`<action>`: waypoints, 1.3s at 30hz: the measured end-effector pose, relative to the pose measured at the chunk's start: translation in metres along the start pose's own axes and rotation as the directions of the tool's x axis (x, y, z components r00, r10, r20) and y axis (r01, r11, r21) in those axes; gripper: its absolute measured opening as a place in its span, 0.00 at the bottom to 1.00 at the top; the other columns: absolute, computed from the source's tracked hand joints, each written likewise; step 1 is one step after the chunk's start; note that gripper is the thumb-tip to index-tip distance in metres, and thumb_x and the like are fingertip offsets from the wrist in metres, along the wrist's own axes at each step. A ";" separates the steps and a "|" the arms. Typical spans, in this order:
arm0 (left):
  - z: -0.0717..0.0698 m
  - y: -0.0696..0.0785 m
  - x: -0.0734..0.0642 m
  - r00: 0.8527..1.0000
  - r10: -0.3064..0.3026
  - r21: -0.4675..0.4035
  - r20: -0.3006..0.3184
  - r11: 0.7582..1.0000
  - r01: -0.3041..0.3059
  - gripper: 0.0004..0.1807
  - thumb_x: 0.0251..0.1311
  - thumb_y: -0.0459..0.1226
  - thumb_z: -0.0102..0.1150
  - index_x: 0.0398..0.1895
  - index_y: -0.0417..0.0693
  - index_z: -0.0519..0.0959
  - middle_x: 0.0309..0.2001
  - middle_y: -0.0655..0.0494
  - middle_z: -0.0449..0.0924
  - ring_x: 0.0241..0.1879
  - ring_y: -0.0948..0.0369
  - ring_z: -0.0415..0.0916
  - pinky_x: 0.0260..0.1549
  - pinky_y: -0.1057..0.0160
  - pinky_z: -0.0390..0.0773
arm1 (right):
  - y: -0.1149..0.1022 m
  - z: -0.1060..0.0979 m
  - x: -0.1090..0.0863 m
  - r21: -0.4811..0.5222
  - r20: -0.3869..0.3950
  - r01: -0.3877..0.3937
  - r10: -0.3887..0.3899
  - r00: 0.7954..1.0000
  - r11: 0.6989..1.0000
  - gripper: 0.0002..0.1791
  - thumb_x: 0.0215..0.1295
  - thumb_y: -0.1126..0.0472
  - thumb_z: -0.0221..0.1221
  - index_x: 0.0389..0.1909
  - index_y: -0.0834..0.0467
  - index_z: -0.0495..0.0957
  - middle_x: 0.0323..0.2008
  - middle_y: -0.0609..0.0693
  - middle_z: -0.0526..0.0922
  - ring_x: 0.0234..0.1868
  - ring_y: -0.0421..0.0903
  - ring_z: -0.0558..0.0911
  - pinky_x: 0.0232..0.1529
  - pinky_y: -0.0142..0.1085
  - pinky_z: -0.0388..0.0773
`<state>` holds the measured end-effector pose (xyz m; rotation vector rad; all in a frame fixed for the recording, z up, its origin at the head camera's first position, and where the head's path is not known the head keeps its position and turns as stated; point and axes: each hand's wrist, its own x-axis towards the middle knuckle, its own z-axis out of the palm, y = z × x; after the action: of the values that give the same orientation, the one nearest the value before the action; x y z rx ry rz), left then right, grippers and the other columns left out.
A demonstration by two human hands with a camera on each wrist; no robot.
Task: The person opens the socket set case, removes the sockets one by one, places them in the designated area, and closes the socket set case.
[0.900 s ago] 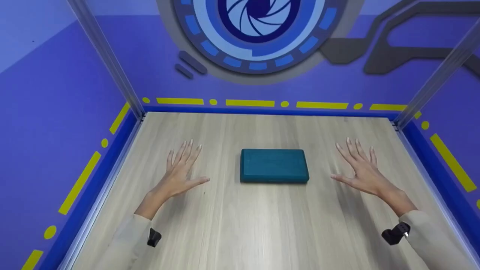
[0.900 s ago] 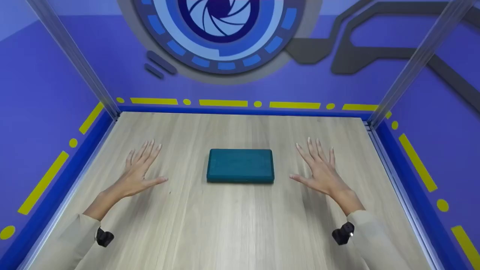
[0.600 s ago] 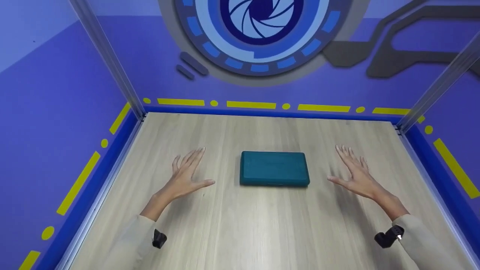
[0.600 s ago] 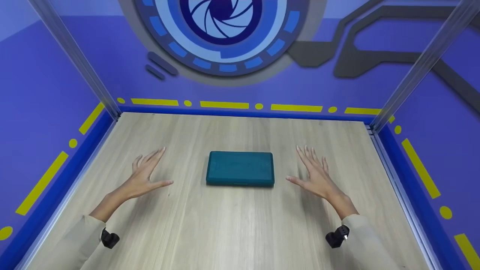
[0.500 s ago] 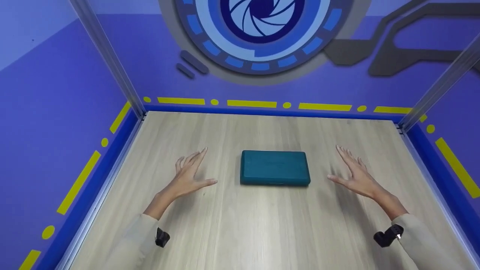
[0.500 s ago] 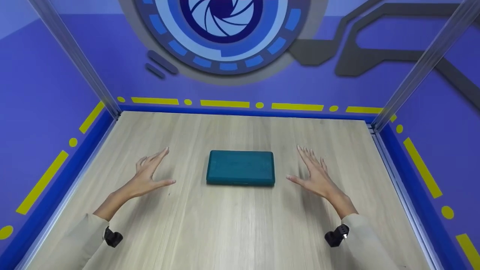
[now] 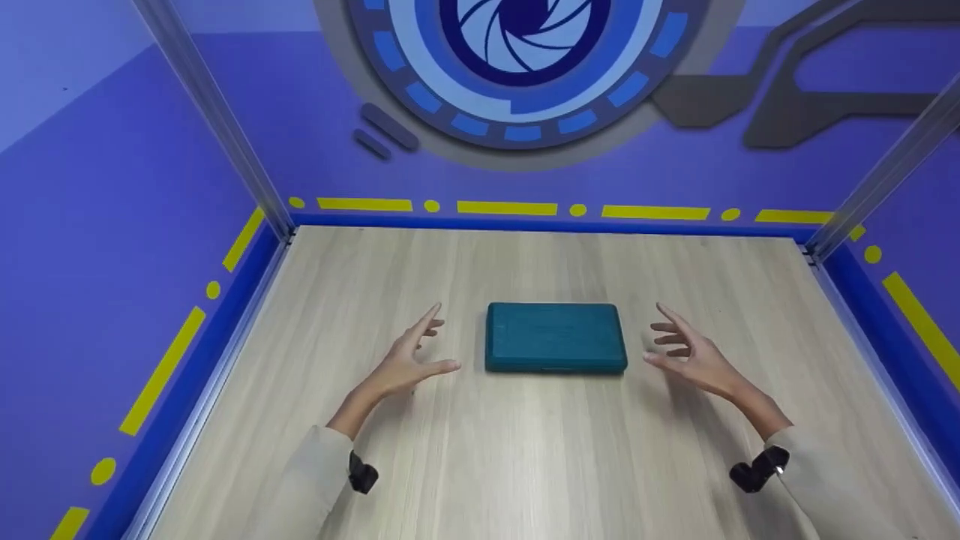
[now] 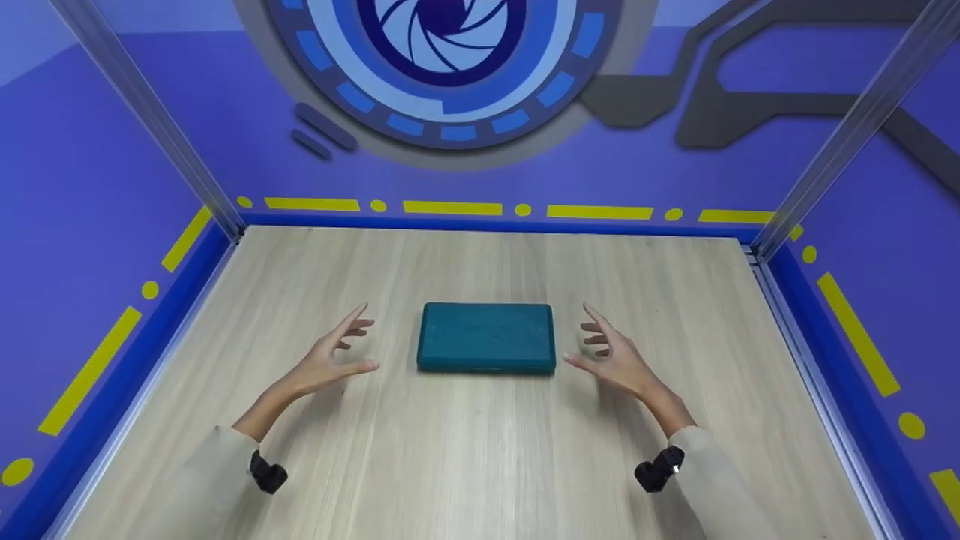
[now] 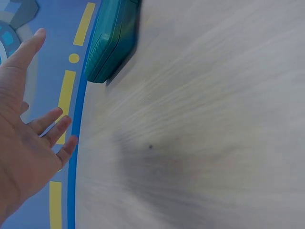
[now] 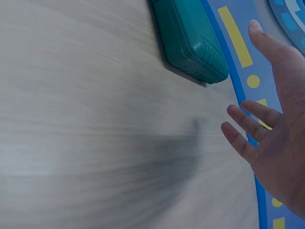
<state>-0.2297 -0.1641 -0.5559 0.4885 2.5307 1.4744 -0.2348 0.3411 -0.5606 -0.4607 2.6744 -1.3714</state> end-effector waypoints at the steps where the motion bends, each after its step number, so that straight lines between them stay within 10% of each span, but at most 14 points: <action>1: 0.004 -0.001 0.002 1.000 0.009 -0.018 0.008 1.000 -0.009 0.56 0.60 0.48 0.72 0.84 0.56 0.46 0.76 0.44 0.62 0.73 0.45 0.63 0.69 0.35 0.63 | 0.000 0.002 0.001 0.006 0.008 -0.008 0.007 1.000 1.000 0.49 0.69 0.56 0.66 0.83 0.52 0.46 0.69 0.69 0.71 0.64 0.66 0.78 0.61 0.64 0.74; 27: 0.064 -0.002 0.052 0.984 -0.024 -0.186 0.176 0.981 0.057 0.56 0.59 0.36 0.74 0.84 0.49 0.46 0.77 0.36 0.59 0.65 0.43 0.74 0.62 0.48 0.78 | 0.011 0.041 0.023 0.041 0.029 -0.137 0.136 0.990 0.990 0.48 0.63 0.54 0.71 0.78 0.63 0.58 0.70 0.70 0.69 0.69 0.71 0.73 0.68 0.63 0.69; 39: 0.069 -0.003 0.054 0.992 -0.088 -0.152 0.089 0.983 0.101 0.48 0.58 0.30 0.72 0.80 0.43 0.57 0.66 0.35 0.68 0.54 0.47 0.78 0.50 0.57 0.83 | 0.005 0.050 0.023 0.077 0.035 -0.141 0.139 0.990 0.987 0.46 0.65 0.54 0.70 0.78 0.61 0.59 0.72 0.69 0.67 0.71 0.71 0.70 0.70 0.65 0.65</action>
<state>-0.2595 -0.0898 -0.5918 0.3906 2.3192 1.5683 -0.2468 0.2977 -0.5930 -0.2774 2.5629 -1.4118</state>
